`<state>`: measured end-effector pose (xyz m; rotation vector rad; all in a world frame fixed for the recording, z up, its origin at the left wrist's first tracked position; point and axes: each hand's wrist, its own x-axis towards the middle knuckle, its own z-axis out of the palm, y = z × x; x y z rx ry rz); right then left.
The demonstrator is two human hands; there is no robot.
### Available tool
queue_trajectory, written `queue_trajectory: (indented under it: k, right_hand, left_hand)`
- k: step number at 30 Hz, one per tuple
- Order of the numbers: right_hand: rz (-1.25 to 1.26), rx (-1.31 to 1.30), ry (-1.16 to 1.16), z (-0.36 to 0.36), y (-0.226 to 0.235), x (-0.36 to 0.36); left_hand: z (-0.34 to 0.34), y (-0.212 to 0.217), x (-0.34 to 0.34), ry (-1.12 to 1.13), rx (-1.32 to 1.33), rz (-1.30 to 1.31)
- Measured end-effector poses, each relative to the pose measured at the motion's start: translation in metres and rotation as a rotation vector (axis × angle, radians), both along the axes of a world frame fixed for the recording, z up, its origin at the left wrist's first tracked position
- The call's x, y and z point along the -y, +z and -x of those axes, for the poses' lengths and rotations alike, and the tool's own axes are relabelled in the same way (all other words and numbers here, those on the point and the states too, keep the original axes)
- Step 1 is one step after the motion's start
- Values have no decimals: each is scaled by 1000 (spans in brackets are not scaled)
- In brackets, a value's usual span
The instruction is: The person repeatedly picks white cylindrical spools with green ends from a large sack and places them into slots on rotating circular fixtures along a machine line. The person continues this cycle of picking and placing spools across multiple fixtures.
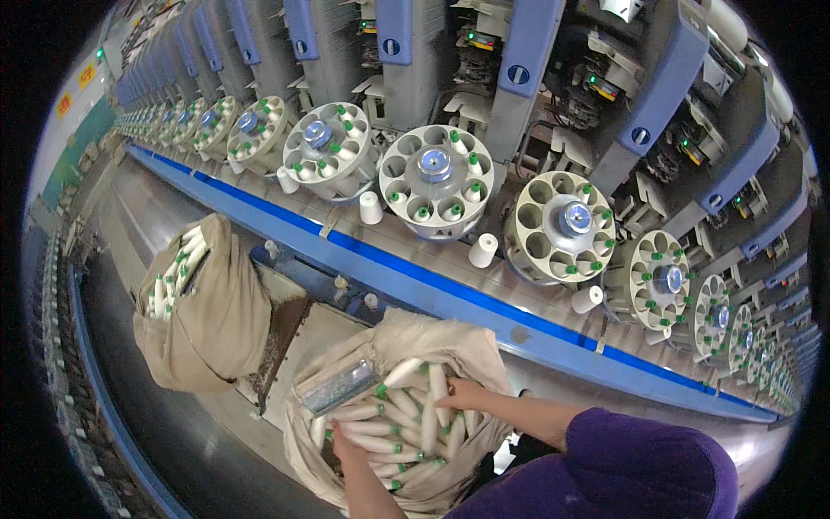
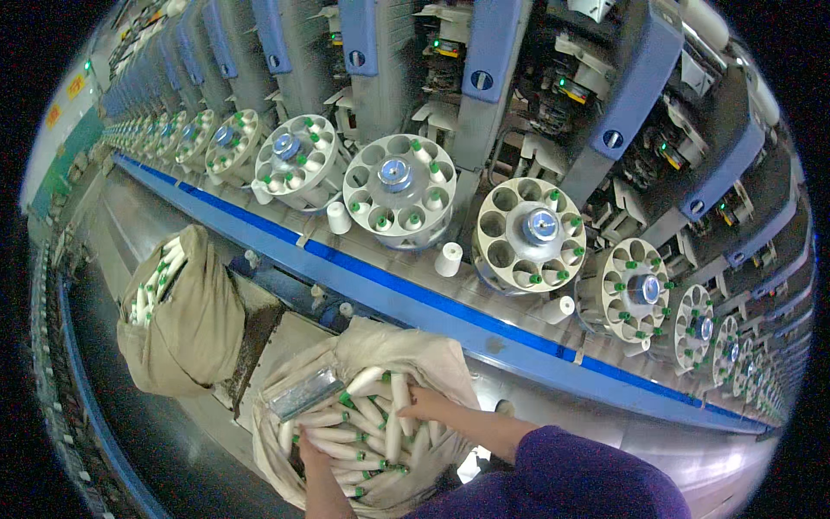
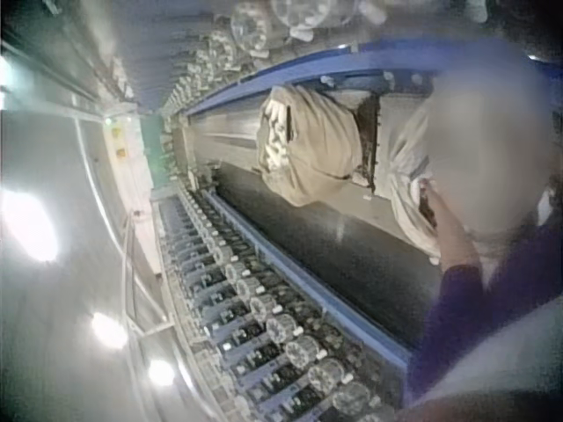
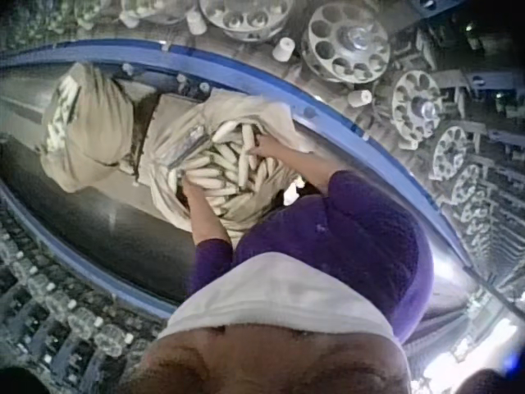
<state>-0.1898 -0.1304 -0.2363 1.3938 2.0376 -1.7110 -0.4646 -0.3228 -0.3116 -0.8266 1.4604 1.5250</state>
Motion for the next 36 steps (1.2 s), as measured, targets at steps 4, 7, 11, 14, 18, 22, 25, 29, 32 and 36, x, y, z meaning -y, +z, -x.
queue_trajectory:
  k: [4, 7, 11, 14, 18, 22, 25, 29, 32, 36]
  right_hand:
    - [547, -248, -299, -11, 47, 6]
    - [898, -414, -519, -31, 87, -5]
    - [981, -959, -479, -63, 139, -33]
    - [769, -1013, -393, -73, 172, -42]
    - [796, -976, -530, -79, 202, -56]
    - [567, -1502, -785, -86, 220, -94]
    - [485, -1630, -729, -87, 227, -125]
    - [196, -1186, -507, -93, 233, -150]
    - [249, -1441, -400, -122, 244, -175]
    - [407, -1788, -700, -206, 268, -227]
  left_hand:
    - [-29, 20, 14, -1, -38, -175]
    - [-34, 55, 8, -30, -35, -349]
    - [-47, 132, -38, -202, -17, -537]
    - [-77, 194, -89, -483, -45, -750]
    - [-108, 253, -151, -736, -31, -1004]
    - [-145, 277, -185, -643, 75, -1004]
    - [-187, 286, -207, -498, 244, -997]
    - [-212, 303, -265, -517, -43, -1191]
    - [-208, 321, -308, -562, -190, -1238]
    - [-209, 349, -339, -583, -473, -1297]
